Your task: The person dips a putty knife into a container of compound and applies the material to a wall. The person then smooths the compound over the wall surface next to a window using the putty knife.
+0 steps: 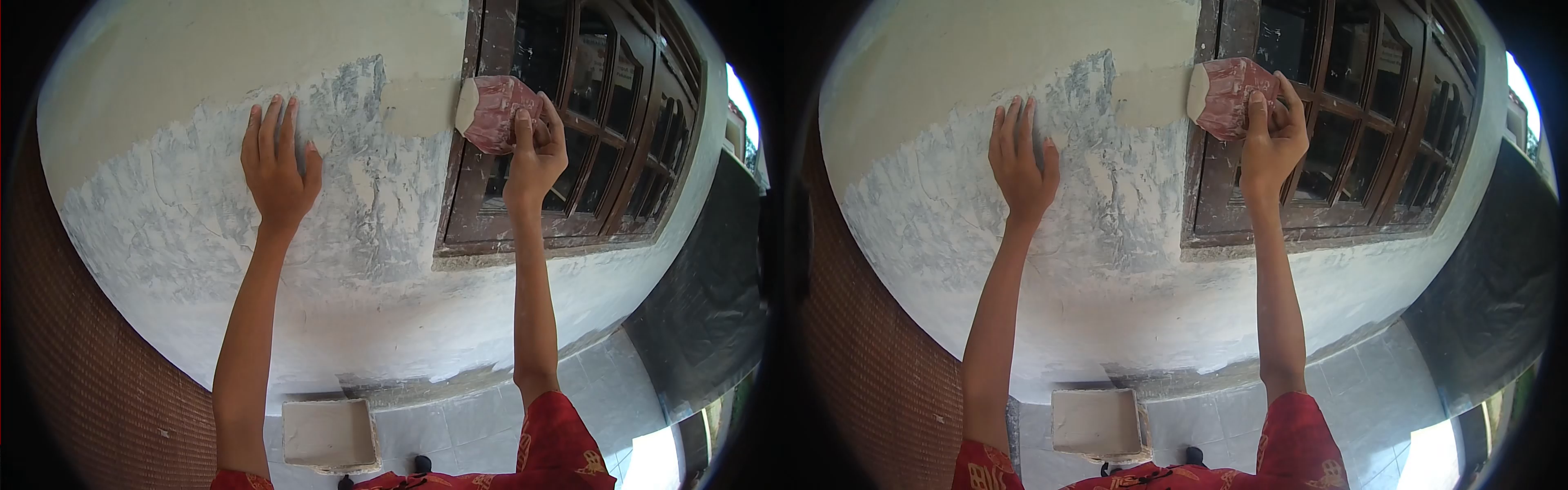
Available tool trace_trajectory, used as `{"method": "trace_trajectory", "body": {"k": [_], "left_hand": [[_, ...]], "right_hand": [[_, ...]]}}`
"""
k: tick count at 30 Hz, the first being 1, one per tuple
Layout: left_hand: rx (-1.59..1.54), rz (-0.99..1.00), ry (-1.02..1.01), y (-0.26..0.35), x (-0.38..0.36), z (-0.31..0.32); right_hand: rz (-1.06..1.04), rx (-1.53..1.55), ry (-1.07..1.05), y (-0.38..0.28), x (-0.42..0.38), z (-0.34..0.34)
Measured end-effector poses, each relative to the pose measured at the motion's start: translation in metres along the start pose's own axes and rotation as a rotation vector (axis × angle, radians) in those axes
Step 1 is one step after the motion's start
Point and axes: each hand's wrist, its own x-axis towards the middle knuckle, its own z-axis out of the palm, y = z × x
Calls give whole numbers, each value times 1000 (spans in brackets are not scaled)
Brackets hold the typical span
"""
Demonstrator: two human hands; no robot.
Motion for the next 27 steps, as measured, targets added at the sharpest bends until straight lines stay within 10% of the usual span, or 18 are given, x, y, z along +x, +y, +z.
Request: {"method": "trace_trajectory", "body": {"k": [18, 27], "left_hand": [[-32, 1, 1, -1, 0, 0], [-9, 6, 2, -1, 0, 0]], "right_hand": [[-107, -216, -223, 11, -24, 38], [-24, -74, 34, 5, -8, -2]]}}
